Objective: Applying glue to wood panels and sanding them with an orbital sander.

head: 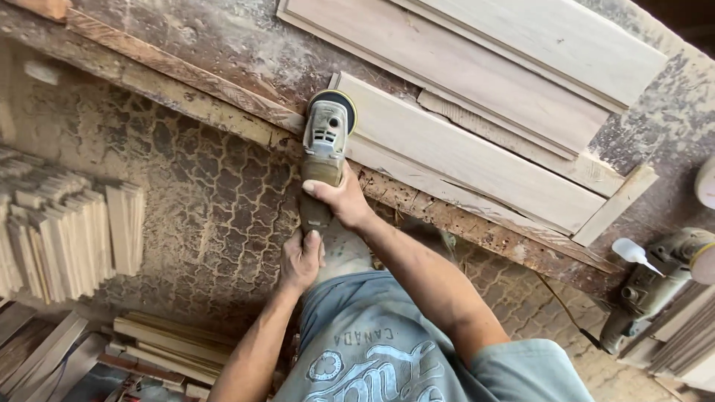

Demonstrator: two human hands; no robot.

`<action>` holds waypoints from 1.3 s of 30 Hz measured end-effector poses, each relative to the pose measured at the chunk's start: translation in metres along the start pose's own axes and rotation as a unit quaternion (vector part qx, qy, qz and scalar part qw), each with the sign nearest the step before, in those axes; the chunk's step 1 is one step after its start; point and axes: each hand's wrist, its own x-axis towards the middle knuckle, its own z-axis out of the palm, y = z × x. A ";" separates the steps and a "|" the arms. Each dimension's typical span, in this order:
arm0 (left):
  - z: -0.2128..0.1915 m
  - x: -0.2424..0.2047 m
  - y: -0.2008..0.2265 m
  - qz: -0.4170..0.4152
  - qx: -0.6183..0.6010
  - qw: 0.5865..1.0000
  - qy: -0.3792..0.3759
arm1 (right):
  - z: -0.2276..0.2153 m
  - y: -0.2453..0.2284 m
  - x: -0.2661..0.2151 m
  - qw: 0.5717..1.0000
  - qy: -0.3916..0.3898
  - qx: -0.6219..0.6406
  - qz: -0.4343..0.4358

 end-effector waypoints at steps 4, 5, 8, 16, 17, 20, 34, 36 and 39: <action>0.021 0.003 -0.033 -0.001 0.047 0.995 -0.084 | -0.040 -0.001 -0.028 0.998 0.059 -0.020 0.020; 0.020 0.001 -0.018 -0.009 0.037 0.996 -0.082 | -0.053 0.014 -0.036 0.998 0.054 -0.028 0.028; 0.021 0.003 -0.013 0.108 0.048 0.990 -0.077 | -0.062 0.029 -0.048 0.993 0.111 0.045 -0.017; -0.022 0.017 -0.017 0.064 -0.073 0.995 0.021 | 0.036 -0.002 0.017 0.999 -0.012 0.007 -0.033; -0.023 0.015 -0.013 0.070 -0.069 0.995 0.010 | 0.025 0.000 0.012 0.999 0.000 0.008 -0.038; -0.006 -0.005 -0.001 0.055 -0.019 0.998 -0.034 | -0.018 0.009 -0.018 0.999 0.032 0.026 -0.023; 0.239 -0.085 0.052 0.161 0.256 0.903 -0.304 | -0.299 0.021 -0.219 0.897 0.319 0.304 -0.035; 0.228 -0.086 0.059 0.164 0.226 0.916 -0.288 | -0.300 0.028 -0.217 0.906 0.289 0.302 -0.066; 0.199 -0.075 0.049 0.174 0.180 0.932 -0.262 | -0.277 0.038 -0.193 0.923 0.256 0.273 -0.090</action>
